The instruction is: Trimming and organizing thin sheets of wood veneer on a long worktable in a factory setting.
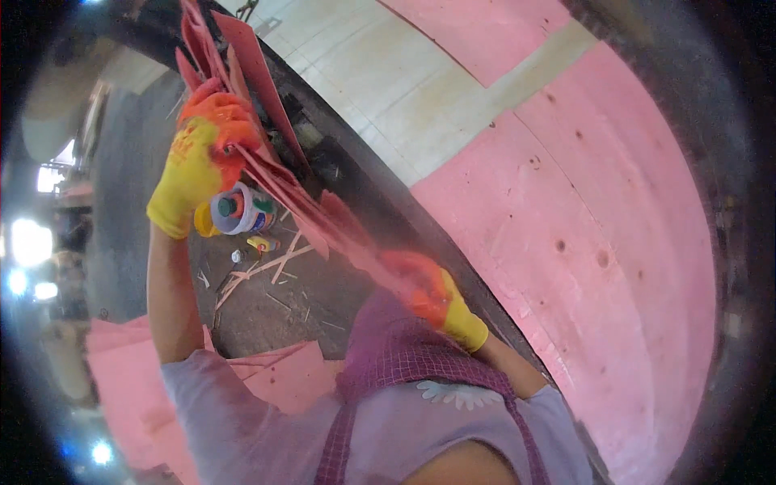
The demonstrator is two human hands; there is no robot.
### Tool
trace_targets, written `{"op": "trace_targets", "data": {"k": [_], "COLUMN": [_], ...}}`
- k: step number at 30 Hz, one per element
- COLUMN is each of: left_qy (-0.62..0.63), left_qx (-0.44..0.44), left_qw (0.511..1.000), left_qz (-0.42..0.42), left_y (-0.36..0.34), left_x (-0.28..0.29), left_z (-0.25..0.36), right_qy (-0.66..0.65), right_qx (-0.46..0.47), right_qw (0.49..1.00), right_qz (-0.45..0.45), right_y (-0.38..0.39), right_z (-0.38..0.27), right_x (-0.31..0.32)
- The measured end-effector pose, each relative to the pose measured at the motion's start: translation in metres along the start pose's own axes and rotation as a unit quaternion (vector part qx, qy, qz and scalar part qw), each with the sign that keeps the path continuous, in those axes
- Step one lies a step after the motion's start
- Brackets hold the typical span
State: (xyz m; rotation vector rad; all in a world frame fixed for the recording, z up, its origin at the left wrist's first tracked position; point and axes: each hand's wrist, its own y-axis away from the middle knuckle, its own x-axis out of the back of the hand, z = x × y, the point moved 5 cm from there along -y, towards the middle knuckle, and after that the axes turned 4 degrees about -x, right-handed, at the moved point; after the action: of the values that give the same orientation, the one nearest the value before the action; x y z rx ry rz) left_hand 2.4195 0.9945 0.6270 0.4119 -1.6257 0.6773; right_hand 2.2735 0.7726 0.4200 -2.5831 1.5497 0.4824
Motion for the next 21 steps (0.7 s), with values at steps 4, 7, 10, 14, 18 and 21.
{"op": "trace_targets", "data": {"k": [4,7,10,14,18,21], "left_qy": [0.005,-0.033,-0.004,-0.029,-0.025,-0.019], "left_qx": [-0.021,-0.042,-0.023,-0.020,-0.027,-0.025], "left_qw": [0.998,0.996,0.999,0.999,0.999,0.998], "left_qz": [0.064,0.064,0.048,0.024,0.023,0.059], "left_y": [-0.013,-0.033,-0.060,-0.057,-0.049,-0.029], "left_x": [-0.021,-0.045,-0.061,-0.078,-0.071,-0.055], "left_z": [-0.017,-0.032,-0.038,-0.048,-0.051,-0.068], "right_qy": [-0.092,-0.045,0.062,-0.144,-0.107,-0.085], "right_qx": [-0.077,-0.108,-0.045,-0.033,-0.043,-0.011], "right_qw": [0.991,0.983,0.983,0.981,0.962,0.972], "right_qz": [0.066,0.142,0.169,0.123,0.246,0.219], "right_y": [0.004,-0.004,-0.004,-0.014,-0.028,-0.039], "right_z": [0.007,0.002,0.033,0.007,0.032,0.033], "right_x": [0.029,0.046,0.072,0.038,0.042,0.025]}}
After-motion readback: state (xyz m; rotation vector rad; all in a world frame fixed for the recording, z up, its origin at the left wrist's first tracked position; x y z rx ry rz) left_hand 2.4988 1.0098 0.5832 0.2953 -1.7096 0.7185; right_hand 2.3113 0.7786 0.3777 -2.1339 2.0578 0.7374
